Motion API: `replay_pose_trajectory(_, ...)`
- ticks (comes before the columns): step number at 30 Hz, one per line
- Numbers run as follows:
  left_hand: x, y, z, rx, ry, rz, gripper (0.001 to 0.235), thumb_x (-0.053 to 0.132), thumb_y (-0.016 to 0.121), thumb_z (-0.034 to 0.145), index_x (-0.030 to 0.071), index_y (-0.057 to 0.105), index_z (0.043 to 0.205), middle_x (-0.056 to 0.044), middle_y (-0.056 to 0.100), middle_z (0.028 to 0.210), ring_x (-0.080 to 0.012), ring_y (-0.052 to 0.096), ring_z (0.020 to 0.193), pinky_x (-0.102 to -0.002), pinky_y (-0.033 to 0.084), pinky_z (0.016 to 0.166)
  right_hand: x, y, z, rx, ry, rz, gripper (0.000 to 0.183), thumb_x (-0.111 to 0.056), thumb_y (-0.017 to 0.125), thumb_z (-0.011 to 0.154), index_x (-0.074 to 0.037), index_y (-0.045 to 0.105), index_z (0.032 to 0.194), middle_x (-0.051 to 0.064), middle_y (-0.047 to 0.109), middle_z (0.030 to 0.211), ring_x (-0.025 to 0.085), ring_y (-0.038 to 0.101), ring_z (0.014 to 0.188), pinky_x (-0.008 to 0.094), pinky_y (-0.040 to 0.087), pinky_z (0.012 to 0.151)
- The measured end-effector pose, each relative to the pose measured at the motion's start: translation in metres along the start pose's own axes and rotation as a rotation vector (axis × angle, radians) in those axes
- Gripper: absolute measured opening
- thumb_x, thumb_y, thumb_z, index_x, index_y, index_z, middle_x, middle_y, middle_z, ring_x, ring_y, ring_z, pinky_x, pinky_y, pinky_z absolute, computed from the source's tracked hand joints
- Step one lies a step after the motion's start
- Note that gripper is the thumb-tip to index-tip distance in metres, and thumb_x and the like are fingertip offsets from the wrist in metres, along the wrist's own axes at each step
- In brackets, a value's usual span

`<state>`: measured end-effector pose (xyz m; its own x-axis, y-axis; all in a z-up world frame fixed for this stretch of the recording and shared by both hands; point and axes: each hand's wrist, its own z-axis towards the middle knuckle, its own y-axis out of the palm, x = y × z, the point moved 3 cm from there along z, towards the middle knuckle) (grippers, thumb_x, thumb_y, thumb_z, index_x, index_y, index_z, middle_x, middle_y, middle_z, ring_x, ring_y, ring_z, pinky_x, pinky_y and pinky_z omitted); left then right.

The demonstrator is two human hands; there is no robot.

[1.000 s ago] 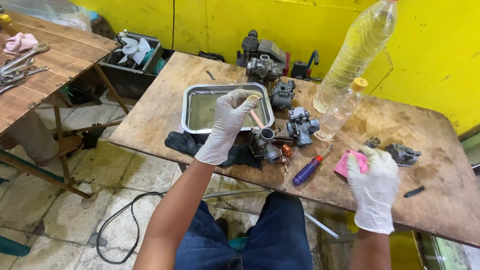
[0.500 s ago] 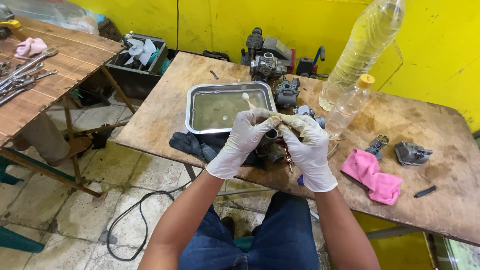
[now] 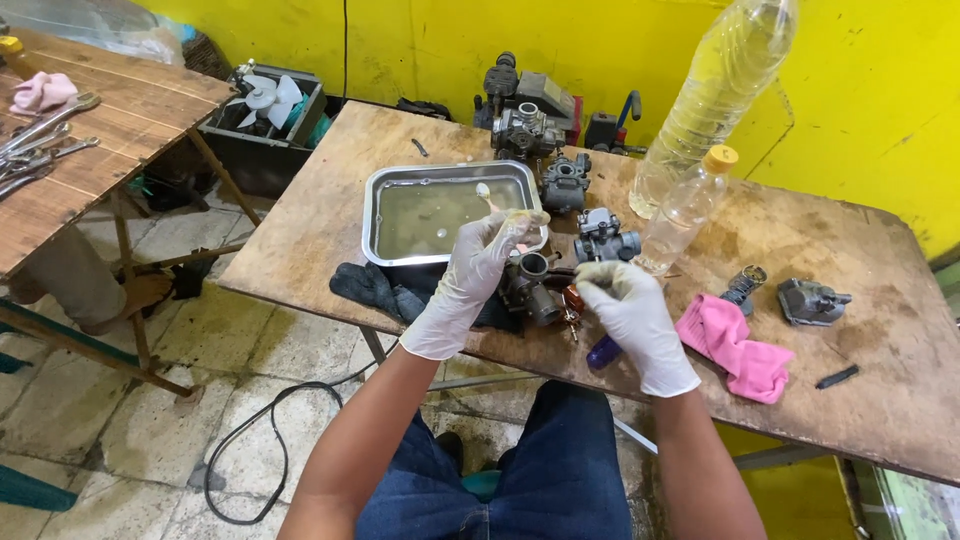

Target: Cleaning and assembling various components of a motorcycle carburetor on a workbench using a brush and screwdriver.

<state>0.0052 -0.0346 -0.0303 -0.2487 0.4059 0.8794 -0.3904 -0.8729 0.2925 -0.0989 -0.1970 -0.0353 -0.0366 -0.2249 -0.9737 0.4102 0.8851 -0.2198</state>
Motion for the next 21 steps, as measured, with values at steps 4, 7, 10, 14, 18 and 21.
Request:
replay_pose_trajectory(4,-0.010,0.001,-0.004,-0.038,-0.037,0.034,0.022,0.025,0.066,0.101,0.005,0.077,0.102,-0.010,0.077,0.084,-0.0076,0.061,0.082,-0.030,0.055,0.088,0.017,-0.004,0.004,-0.118,-0.053,-0.296,0.016,-0.011,0.077,0.085,-0.008,0.079,0.100,0.013,0.079,0.108,0.026,0.072,0.110,0.040,0.053,0.098)
replay_pose_trajectory(7,-0.010,-0.001,-0.005,-0.035,-0.031,0.007,0.026,0.026,0.064,0.103,0.005,0.078,0.099,-0.011,0.077,0.086,-0.0104,0.063,0.085,-0.032,0.053,0.093,0.031,-0.001,0.014,-0.134,-0.124,-0.430,0.017,-0.020,0.080,0.082,-0.018,0.081,0.099,0.008,0.080,0.106,0.027,0.072,0.110,0.041,0.054,0.096)
replay_pose_trajectory(10,-0.005,-0.003,-0.004,-0.040,-0.023,0.041,0.028,0.027,0.061,0.104,0.004,0.077,0.100,-0.012,0.077,0.086,-0.0119,0.063,0.085,-0.033,0.053,0.092,0.017,0.005,0.001,-0.167,-0.180,-0.355,0.015,-0.010,0.076,0.082,-0.010,0.080,0.097,0.013,0.080,0.107,0.030,0.073,0.109,0.043,0.054,0.095)
replay_pose_trajectory(14,-0.006,-0.008,-0.003,-0.034,-0.027,0.000,0.030,0.027,0.059,0.105,0.004,0.077,0.102,-0.013,0.077,0.086,-0.0129,0.066,0.085,-0.034,0.054,0.093,0.029,0.003,0.006,-0.175,-0.193,-0.435,0.018,-0.016,0.079,0.079,-0.017,0.082,0.096,0.009,0.081,0.100,0.031,0.074,0.103,0.042,0.056,0.090)
replay_pose_trajectory(18,-0.017,-0.015,-0.001,-0.015,-0.047,0.004,0.029,0.028,0.061,0.104,0.004,0.077,0.103,-0.010,0.076,0.087,-0.0127,0.067,0.083,-0.032,0.055,0.090,0.030,-0.001,0.008,-0.142,-0.236,-0.453,0.017,-0.016,0.079,0.079,-0.018,0.082,0.096,0.008,0.081,0.095,0.028,0.076,0.098,0.040,0.057,0.087)
replay_pose_trajectory(21,-0.031,-0.027,0.002,-0.005,-0.080,0.017,0.028,0.029,0.062,0.103,0.006,0.078,0.106,-0.011,0.076,0.086,-0.0126,0.068,0.082,-0.029,0.056,0.086,0.032,-0.003,0.010,-0.124,-0.247,-0.454,0.017,-0.017,0.079,0.080,-0.019,0.081,0.096,0.007,0.081,0.094,0.028,0.075,0.098,0.040,0.057,0.087)
